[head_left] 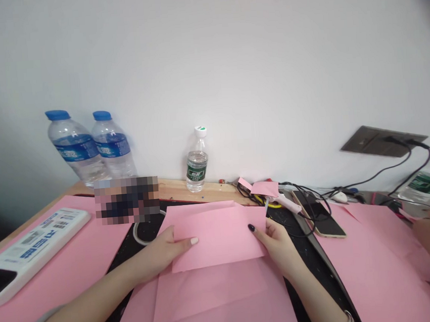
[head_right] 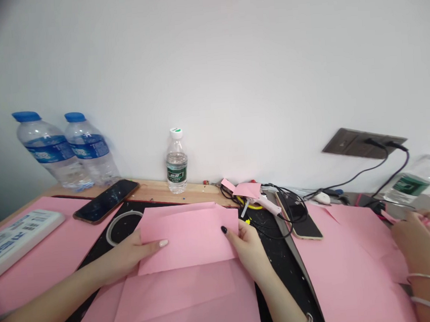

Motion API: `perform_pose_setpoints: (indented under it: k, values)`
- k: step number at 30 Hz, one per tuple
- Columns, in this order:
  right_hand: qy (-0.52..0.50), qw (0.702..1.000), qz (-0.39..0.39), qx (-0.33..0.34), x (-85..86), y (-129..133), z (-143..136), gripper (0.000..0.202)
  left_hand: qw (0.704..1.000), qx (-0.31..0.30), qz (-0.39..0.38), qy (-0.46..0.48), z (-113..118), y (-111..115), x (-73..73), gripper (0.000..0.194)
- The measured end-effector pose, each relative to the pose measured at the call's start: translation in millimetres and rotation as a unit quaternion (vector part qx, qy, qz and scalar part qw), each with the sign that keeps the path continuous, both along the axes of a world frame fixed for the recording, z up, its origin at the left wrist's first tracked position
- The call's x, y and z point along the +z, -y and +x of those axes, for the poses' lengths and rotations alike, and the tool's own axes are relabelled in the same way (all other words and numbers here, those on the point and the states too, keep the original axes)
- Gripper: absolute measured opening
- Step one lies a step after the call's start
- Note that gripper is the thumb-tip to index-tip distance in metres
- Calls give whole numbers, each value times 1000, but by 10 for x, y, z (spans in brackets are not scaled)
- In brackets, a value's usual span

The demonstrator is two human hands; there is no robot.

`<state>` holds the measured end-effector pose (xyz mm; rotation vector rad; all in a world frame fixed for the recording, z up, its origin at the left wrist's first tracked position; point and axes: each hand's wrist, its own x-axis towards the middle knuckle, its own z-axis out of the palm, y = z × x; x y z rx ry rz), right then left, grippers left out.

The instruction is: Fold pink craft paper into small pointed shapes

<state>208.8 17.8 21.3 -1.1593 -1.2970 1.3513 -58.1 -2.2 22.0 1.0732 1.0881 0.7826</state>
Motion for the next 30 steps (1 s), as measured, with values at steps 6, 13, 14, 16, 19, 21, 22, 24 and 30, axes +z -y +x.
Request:
perform_pose_setpoints:
  k: [6,13,14,16,19,21,22,24,30]
  values:
    - [8,1000,-1,-21,-21,30,-32,36,971,-46,-99,214,63,22,-17,52]
    - [-3,1000,-20,1,2,41,-40,39,945,-84,-140,283,-10,33,105,60]
    - [-6,1000,-17,1,5,43,-44,38,942,-89,-141,290,-14,36,113,59]
    - [-13,1000,-9,0,10,49,-55,37,941,-91,-141,294,-16,39,120,59]
    - [-16,1000,-3,-2,14,56,-68,37,944,-93,-142,281,-7,32,114,57]
    - [-15,1000,0,-15,19,57,-69,36,947,-91,-144,273,2,24,105,53]
    - [-18,1000,-3,-22,23,57,-67,35,948,-88,-144,271,7,22,101,51]
    - [-33,999,-21,-28,30,54,-58,31,949,-74,-138,273,19,19,96,50]
    - [-66,995,-75,11,12,32,-30,24,951,-14,-145,273,58,19,110,54]
